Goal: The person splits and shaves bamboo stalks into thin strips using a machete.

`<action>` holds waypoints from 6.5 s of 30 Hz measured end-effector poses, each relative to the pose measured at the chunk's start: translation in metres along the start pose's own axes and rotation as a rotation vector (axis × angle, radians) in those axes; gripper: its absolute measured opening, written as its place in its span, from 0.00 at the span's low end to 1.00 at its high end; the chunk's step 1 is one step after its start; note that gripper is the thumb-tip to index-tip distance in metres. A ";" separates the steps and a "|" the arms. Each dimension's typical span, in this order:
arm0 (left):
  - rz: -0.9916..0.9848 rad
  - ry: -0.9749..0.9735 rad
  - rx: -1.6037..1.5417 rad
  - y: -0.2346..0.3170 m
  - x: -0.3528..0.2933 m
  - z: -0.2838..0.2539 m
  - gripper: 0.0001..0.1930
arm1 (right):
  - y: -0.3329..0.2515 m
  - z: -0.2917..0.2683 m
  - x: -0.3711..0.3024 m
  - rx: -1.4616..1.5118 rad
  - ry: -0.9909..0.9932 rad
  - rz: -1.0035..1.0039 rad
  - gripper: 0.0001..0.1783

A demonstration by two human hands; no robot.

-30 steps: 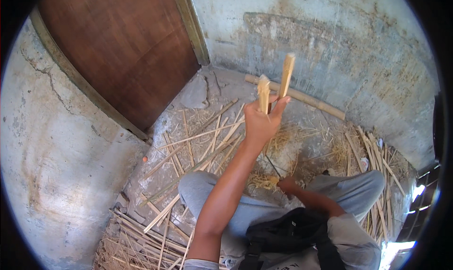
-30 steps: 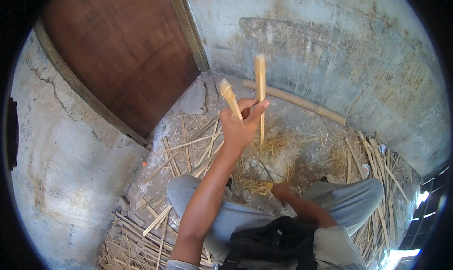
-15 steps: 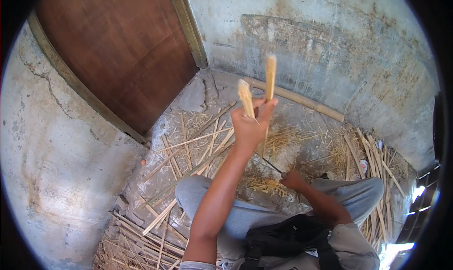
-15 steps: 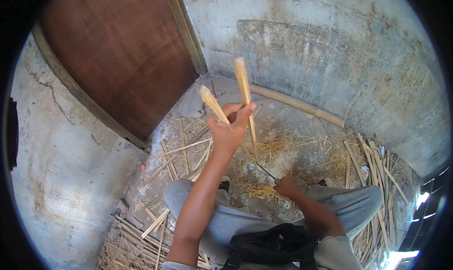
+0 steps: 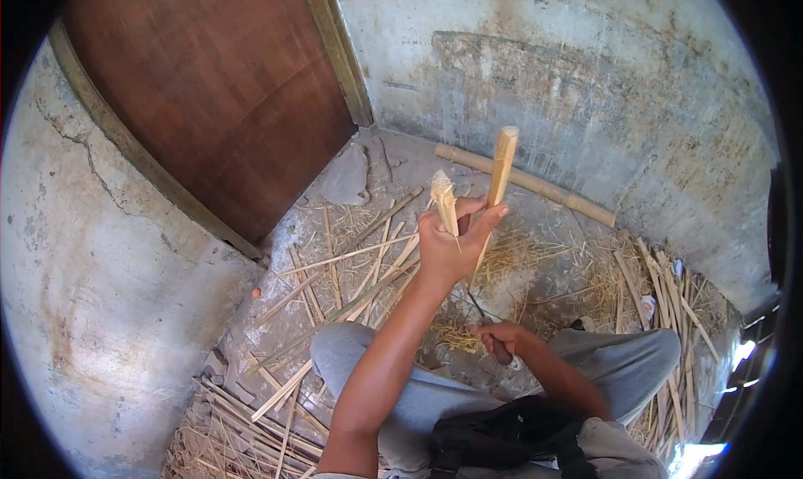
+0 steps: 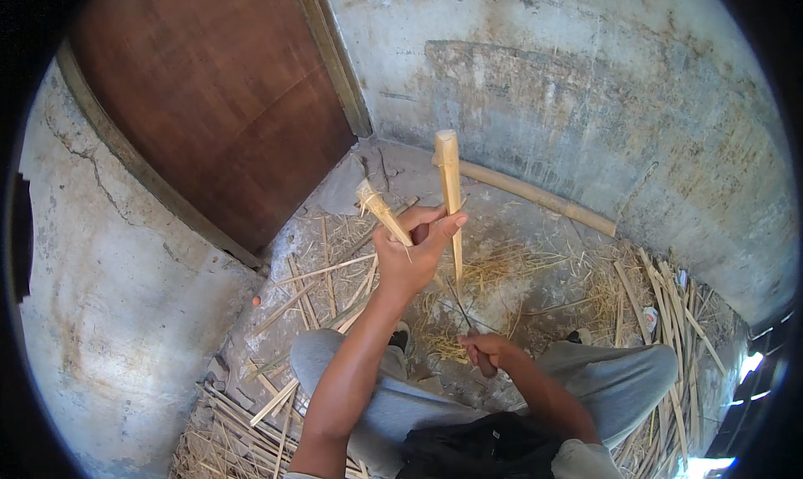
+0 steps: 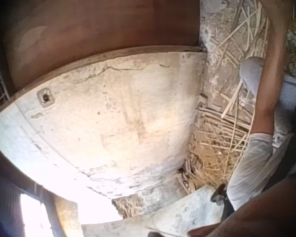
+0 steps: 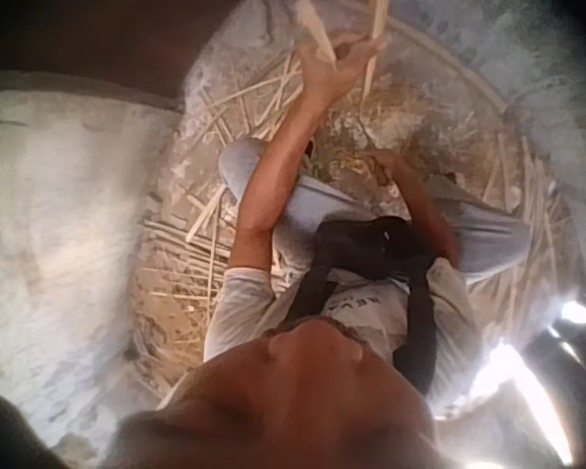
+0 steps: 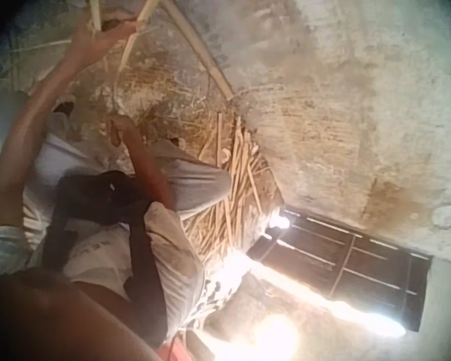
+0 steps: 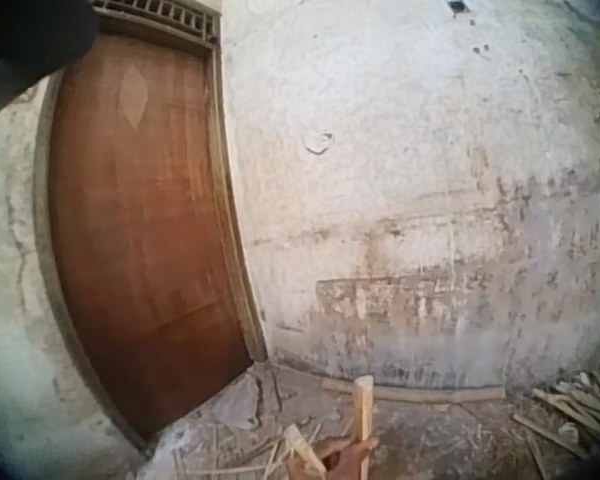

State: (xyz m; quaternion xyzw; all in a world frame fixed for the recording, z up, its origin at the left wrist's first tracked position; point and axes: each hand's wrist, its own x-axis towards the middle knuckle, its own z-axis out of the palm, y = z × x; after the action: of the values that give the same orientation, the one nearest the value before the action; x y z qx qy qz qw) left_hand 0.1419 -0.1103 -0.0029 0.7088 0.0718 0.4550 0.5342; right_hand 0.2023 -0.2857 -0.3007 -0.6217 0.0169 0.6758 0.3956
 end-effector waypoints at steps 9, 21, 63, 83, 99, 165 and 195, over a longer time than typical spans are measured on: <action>0.035 -0.018 -0.085 0.002 -0.008 0.005 0.07 | 0.027 0.004 -0.012 -0.719 0.406 -0.244 0.24; 0.035 -0.069 -0.026 0.007 -0.012 0.009 0.06 | -0.011 0.004 -0.002 0.028 -0.059 -0.122 0.24; 0.004 -0.057 -0.006 -0.002 0.002 0.014 0.07 | -0.037 0.034 -0.073 -0.638 0.713 -0.780 0.19; 0.023 -0.071 0.032 0.001 0.001 0.009 0.08 | 0.137 -0.072 0.070 -1.400 0.475 -0.308 0.19; -0.110 0.192 0.200 -0.012 0.030 -0.032 0.11 | 0.047 -0.034 -0.025 -0.691 0.528 -0.113 0.24; -0.095 1.282 -0.568 -0.012 -0.053 -0.324 0.28 | -0.073 -0.053 -0.274 0.235 0.575 -0.829 0.10; -0.246 1.524 -0.490 -0.010 -0.046 -0.313 0.22 | -0.067 -0.052 -0.267 0.206 0.547 -0.797 0.08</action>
State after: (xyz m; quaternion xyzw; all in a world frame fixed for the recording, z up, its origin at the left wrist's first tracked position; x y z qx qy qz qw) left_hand -0.1070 0.0834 -0.0322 0.0541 0.3918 0.7538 0.5248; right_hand 0.2600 -0.4035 -0.0531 -0.6920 -0.0522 0.2791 0.6637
